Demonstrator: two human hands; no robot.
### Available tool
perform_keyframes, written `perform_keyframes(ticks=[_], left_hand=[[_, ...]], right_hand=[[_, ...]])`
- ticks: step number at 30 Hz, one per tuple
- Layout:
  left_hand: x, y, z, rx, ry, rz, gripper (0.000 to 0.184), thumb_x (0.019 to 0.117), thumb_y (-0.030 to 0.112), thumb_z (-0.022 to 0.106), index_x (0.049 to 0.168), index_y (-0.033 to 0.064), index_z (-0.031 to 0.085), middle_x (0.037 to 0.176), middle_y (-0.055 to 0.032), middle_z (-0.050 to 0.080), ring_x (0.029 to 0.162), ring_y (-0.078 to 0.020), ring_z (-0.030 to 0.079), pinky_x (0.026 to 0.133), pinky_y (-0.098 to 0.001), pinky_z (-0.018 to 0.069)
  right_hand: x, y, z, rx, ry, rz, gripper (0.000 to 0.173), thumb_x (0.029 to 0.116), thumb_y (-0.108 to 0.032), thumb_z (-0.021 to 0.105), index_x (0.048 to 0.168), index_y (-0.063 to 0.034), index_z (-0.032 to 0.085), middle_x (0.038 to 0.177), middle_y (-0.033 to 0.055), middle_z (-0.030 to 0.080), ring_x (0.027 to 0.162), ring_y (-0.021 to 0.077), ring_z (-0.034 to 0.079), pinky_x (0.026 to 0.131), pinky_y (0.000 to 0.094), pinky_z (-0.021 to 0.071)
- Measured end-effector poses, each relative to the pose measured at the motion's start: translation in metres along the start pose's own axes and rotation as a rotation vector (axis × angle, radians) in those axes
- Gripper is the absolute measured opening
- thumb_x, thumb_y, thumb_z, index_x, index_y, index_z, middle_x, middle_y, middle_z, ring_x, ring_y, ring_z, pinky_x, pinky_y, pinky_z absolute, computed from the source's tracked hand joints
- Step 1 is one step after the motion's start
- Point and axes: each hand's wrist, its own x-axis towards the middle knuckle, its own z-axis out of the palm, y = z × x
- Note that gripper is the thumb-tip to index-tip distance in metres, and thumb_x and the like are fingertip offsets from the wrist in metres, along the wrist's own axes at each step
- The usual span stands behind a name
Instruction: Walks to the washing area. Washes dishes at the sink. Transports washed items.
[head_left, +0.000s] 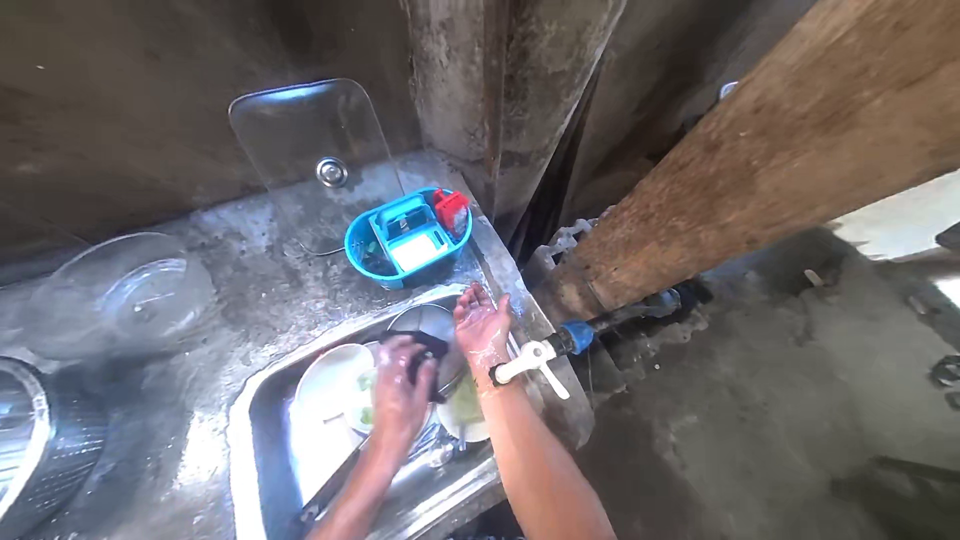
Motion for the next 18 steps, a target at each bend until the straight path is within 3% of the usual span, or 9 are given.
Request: perform_keyframes(ticks=[2,4,8,11,15,18], left_hand=[[-0.016,0.006,0.034,-0.116,-0.057,0.049,0.029,0.0984,0.021,0.062,0.111,-0.0046,0.068,0.135,-0.0253,0.059,0.128,-0.0315,0.059,0.108,-0.0426,0.0494],[-0.029,0.012,0.061,-0.220,-0.056,0.078,0.032,0.1006,0.022,0.058,0.113,-0.0073,0.067,0.127,-0.0246,0.064,0.122,-0.0281,0.063,0.106,-0.0380,0.0506],[-0.053,0.017,0.083,-0.339,-0.050,0.181,0.025,0.1012,0.021,0.059,0.102,-0.0025,0.067,0.112,-0.0173,0.066,0.112,-0.0182,0.064,0.101,-0.0271,0.0517],[-0.042,0.015,0.088,-0.386,-0.033,0.038,0.022,0.0986,0.015,0.059,0.106,-0.0042,0.068,0.108,-0.0156,0.067,0.105,-0.0165,0.065,0.096,-0.0284,0.0531],[-0.011,0.009,0.093,-0.429,0.065,-0.039,0.022,0.0991,0.013,0.059,0.109,-0.0044,0.069,0.102,-0.0134,0.067,0.097,-0.0141,0.066,0.089,-0.0274,0.0559],[-0.011,0.017,0.094,-0.490,0.156,-0.169,0.020,0.0991,0.010,0.059,0.111,-0.0049,0.066,0.099,-0.0111,0.068,0.091,-0.0099,0.068,0.085,-0.0250,0.0575]], right_hand=[[0.006,0.001,0.004,-0.002,0.039,-0.003,0.076,0.1051,-0.065,0.007,0.103,-0.0102,0.059,0.077,0.0025,0.065,0.065,0.0137,0.066,0.057,0.0271,0.0554],[0.012,-0.003,0.003,-0.006,0.040,-0.030,0.075,0.1051,-0.065,0.007,0.105,-0.0101,0.058,0.079,0.0025,0.065,0.068,0.0137,0.066,0.060,0.0273,0.0554],[0.025,-0.017,0.001,-0.037,0.032,-0.108,0.073,0.1057,-0.065,0.010,0.104,-0.0103,0.059,0.081,0.0018,0.065,0.071,0.0136,0.066,0.063,0.0281,0.0561],[0.021,-0.015,-0.009,0.001,0.012,-0.086,0.075,0.1046,-0.067,0.011,0.103,-0.0112,0.060,0.080,0.0015,0.067,0.070,0.0132,0.067,0.061,0.0270,0.0564],[0.013,-0.015,-0.006,0.125,0.150,-0.078,0.072,0.1049,-0.066,0.013,0.100,-0.0096,0.058,0.075,0.0038,0.064,0.063,0.0147,0.065,0.054,0.0277,0.0545],[0.012,-0.011,-0.002,0.142,0.120,-0.072,0.074,0.1043,-0.067,0.012,0.099,-0.0098,0.059,0.075,0.0037,0.065,0.064,0.0144,0.066,0.055,0.0283,0.0558]])
